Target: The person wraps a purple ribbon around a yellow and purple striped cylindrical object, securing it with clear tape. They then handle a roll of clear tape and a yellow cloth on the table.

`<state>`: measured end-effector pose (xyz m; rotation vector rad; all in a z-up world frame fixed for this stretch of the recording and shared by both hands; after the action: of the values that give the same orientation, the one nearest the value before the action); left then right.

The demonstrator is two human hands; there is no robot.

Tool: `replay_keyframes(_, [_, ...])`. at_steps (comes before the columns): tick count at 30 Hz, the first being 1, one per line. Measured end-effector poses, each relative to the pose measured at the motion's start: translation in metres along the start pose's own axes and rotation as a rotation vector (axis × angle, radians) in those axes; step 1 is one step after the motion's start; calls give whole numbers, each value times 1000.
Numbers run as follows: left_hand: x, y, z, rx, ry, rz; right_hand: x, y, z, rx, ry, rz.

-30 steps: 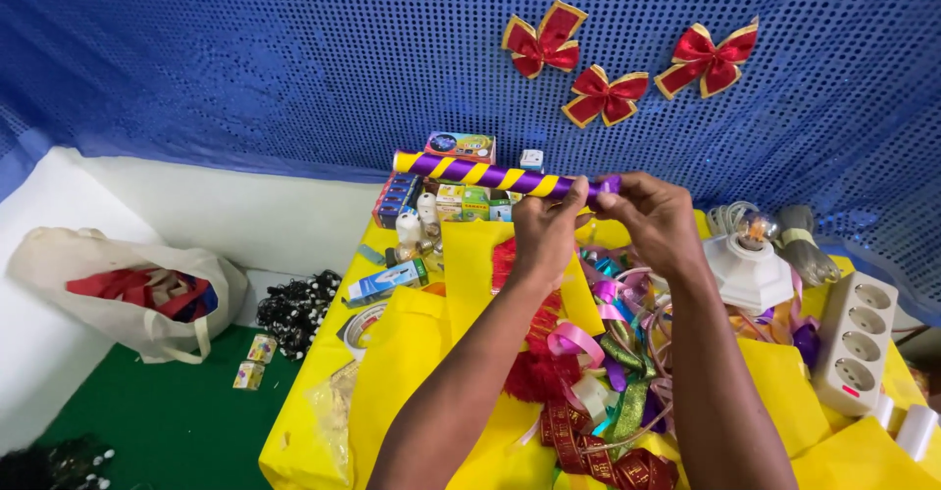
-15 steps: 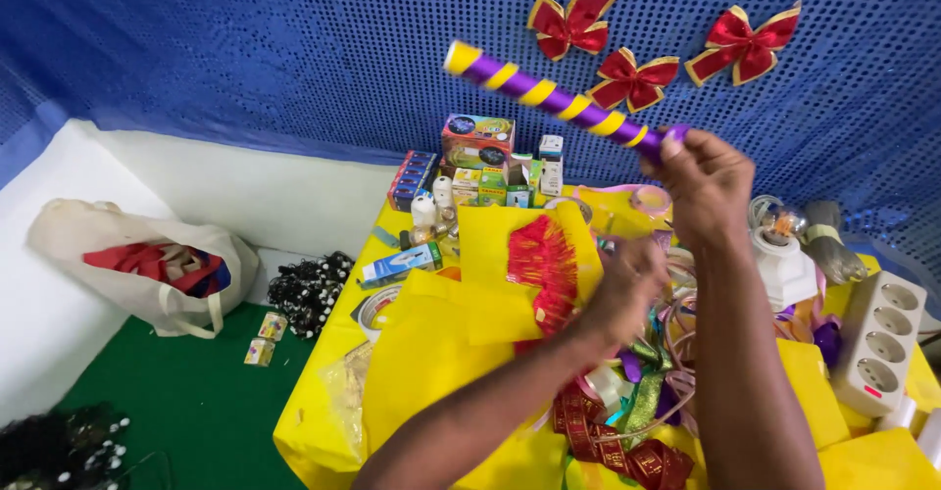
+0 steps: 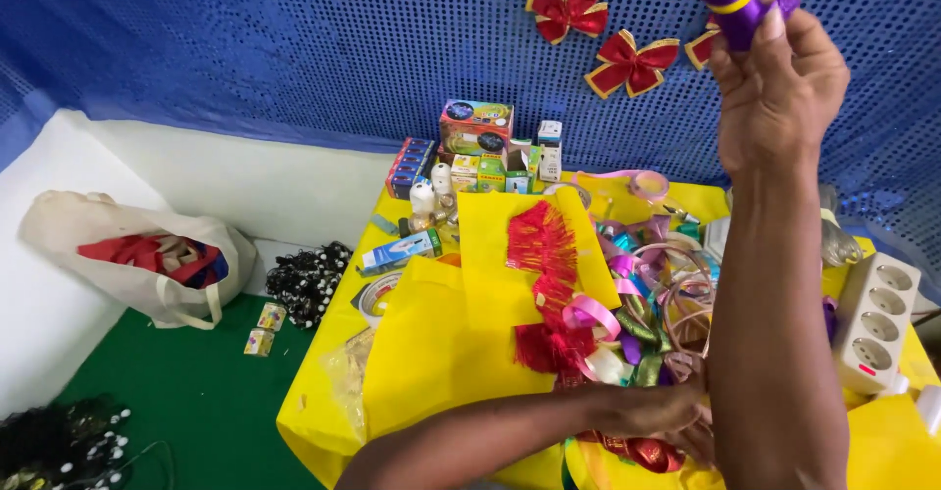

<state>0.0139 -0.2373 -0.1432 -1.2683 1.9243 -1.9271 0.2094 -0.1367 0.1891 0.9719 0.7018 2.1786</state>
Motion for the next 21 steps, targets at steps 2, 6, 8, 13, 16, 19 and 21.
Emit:
replay_keyframes(2, [5, -34, -15, 18, -128, 83, 4, 4, 0, -1, 7, -3])
replay_keyframes(6, [-30, -87, -46, 233, -449, 292, 9, 13, -15, 9, 0, -64])
replay_keyframes(8, [-49, -122, -72, 303, -603, 275, 13, 12, -28, 34, 1, -58])
replay_keyframes(13, [-54, -199, -169, 530, -1032, 263, 19, -4, -72, 101, 11, -165])
replay_keyframes(16, [-59, -211, -203, 920, -1007, 107, 21, -17, -102, 45, 38, -119])
replay_keyframes(19, [-38, -220, -228, 985, -1077, 185, 26, -19, -131, 59, 88, -290])
replay_keyframes(21, [-36, -213, -231, 1057, -1060, 264, 24, -35, -149, 107, 96, -278])
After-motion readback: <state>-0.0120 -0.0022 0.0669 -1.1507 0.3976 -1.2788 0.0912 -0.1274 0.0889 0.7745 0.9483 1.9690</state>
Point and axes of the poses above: each hand's wrist, its own z-axis towards the middle knuckle, its own x-axis out of the palm, y = z × x, the point moved 10 cm from there along z, towards the middle knuckle, and after that the axes turned 2 degrees about y, right-handed, at the moved point
